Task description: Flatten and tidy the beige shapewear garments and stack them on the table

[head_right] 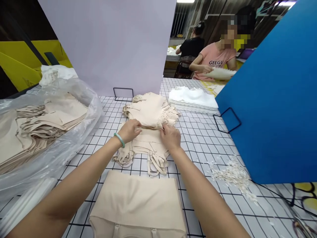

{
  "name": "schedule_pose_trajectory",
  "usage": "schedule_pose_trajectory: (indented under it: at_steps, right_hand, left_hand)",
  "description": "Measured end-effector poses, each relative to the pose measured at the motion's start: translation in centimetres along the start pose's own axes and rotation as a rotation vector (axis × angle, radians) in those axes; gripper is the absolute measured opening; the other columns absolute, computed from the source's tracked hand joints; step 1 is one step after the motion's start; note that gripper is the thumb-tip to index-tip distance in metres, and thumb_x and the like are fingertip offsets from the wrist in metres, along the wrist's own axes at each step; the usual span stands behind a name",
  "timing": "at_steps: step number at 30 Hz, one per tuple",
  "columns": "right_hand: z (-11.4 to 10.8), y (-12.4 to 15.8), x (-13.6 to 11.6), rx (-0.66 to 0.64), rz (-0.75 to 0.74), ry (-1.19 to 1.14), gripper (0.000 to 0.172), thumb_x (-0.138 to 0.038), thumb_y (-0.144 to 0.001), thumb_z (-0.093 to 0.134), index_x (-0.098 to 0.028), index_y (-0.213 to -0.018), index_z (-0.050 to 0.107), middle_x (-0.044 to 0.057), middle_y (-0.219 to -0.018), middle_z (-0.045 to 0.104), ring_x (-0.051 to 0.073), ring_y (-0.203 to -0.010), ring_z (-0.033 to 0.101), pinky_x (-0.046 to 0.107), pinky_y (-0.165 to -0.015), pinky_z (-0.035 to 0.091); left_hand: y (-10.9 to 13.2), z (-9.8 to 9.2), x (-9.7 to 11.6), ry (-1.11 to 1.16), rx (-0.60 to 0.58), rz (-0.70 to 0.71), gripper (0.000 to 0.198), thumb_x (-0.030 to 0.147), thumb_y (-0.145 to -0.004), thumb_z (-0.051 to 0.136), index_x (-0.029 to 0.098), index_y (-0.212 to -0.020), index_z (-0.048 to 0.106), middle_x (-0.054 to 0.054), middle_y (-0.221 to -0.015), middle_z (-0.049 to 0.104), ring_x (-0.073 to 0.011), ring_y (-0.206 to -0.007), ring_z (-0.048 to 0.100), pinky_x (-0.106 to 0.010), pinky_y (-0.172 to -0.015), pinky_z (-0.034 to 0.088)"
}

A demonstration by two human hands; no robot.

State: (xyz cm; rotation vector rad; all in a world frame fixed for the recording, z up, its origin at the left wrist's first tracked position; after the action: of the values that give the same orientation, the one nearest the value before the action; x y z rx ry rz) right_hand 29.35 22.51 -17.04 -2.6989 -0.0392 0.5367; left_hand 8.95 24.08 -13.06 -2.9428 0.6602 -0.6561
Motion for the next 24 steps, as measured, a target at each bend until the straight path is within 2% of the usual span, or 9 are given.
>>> schedule_pose_trajectory:
  at_steps: [4,10,12,14,16,18,19,22,24]
  right_hand:
    - [-0.4,0.4,-0.3,0.06,-0.053,0.017,0.022,-0.021,-0.094,0.047,-0.018,-0.106,0.065,0.009,-0.101,0.068,0.022,-0.086,0.058,0.032,-0.071,0.038]
    - [-1.5,0.4,-1.9,0.156,-0.195,0.077,0.01,-0.017,-0.088,0.057,-0.019,-0.085,0.067,0.009,-0.094,0.067,0.023,-0.087,0.056,0.035,-0.074,0.042]
    - [-3.2,0.7,-3.5,0.247,-0.292,-0.007,0.01,-0.016,-0.09,0.056,-0.02,-0.088,0.065,0.009,-0.097,0.067,0.024,-0.091,0.058,0.038,-0.079,0.045]
    - [-5.4,1.0,-5.5,0.306,-0.384,-0.148,0.011,-0.018,-0.094,0.051,-0.021,-0.094,0.062,0.007,-0.096,0.067,0.023,-0.092,0.06,0.039,-0.08,0.047]
    - [-7.8,1.0,-7.4,0.333,-0.416,-0.299,0.011,-0.021,-0.098,0.047,-0.023,-0.102,0.057,0.003,-0.091,0.065,0.019,-0.084,0.062,0.035,-0.074,0.051]
    - [-10.7,1.0,-8.8,0.395,-0.394,-0.41,0.01,-0.026,-0.101,0.046,-0.025,-0.107,0.054,0.001,-0.09,0.063,0.016,-0.078,0.062,0.032,-0.069,0.052]
    - [-12.4,1.1,-9.3,0.448,-0.38,-0.451,0.01,-0.028,-0.101,0.046,-0.025,-0.108,0.053,0.001,-0.092,0.062,0.015,-0.079,0.062,0.031,-0.069,0.052]
    - [-17.8,2.2,-9.9,0.61,-0.358,-0.574,0.016,-0.036,-0.102,0.049,-0.022,-0.109,0.053,0.004,-0.104,0.058,0.017,-0.096,0.064,0.035,-0.08,0.054]
    - [-20.5,3.2,-9.9,0.556,-0.379,-0.67,0.025,-0.042,-0.103,0.045,-0.024,-0.119,0.051,0.006,-0.119,0.052,0.021,-0.116,0.06,0.04,-0.092,0.052]
  left_hand:
    - [-1.3,0.8,2.0,0.086,-0.047,0.085,0.011,0.018,-0.086,0.064,0.015,-0.095,0.069,-0.009,-0.101,0.071,-0.0225,-0.1,0.067,-0.036,-0.093,0.053]
    - [-1.6,1.7,2.7,0.126,-0.037,0.146,0.019,0.015,-0.083,0.069,0.015,-0.102,0.069,-0.01,-0.105,0.072,-0.0234,-0.103,0.067,-0.037,-0.096,0.053]
    - [-1.3,0.4,3.8,0.16,0.057,0.232,0.032,0.014,-0.082,0.069,0.016,-0.114,0.066,-0.01,-0.118,0.069,-0.0244,-0.114,0.061,-0.04,-0.102,0.049]
    - [-1.2,-1.3,4.7,0.19,0.112,0.312,0.035,0.015,-0.082,0.069,0.019,-0.117,0.065,-0.009,-0.119,0.069,-0.0262,-0.117,0.057,-0.043,-0.1,0.048]
    - [-1.4,-2.6,4.8,0.179,0.028,0.324,0.019,0.016,-0.081,0.067,0.02,-0.1,0.071,-0.006,-0.1,0.071,-0.0262,-0.107,0.059,-0.042,-0.091,0.051]
    - [-1.4,-4.0,3.8,0.133,-0.088,0.285,0.003,0.017,-0.077,0.068,0.019,-0.076,0.07,-0.003,-0.081,0.068,-0.024,-0.095,0.06,-0.039,-0.084,0.05]
    - [-1.1,-5.0,3.1,0.115,-0.105,0.259,0.006,0.017,-0.074,0.07,0.018,-0.069,0.068,-0.002,-0.077,0.066,-0.0232,-0.094,0.06,-0.038,-0.084,0.05]
    - [1.3,-8.8,1.0,0.179,-0.061,0.175,0.005,0.016,-0.07,0.074,0.018,-0.07,0.068,-0.002,-0.077,0.066,-0.022,-0.092,0.06,-0.039,-0.085,0.049]
    - [4.1,-11.3,0.6,0.349,-0.038,0.148,0.006,0.016,-0.071,0.074,0.017,-0.075,0.07,-0.002,-0.082,0.067,-0.0202,-0.087,0.061,-0.038,-0.082,0.051]
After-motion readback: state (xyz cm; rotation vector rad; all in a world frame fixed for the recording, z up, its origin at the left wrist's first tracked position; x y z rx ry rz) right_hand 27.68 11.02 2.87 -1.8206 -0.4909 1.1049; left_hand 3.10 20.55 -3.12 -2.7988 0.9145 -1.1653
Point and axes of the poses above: each hand's wrist, its own y-axis away from the middle knuckle, its own z-axis out of the palm, x = y × z, the point moved 7 cm from there along -y, towards the middle knuckle
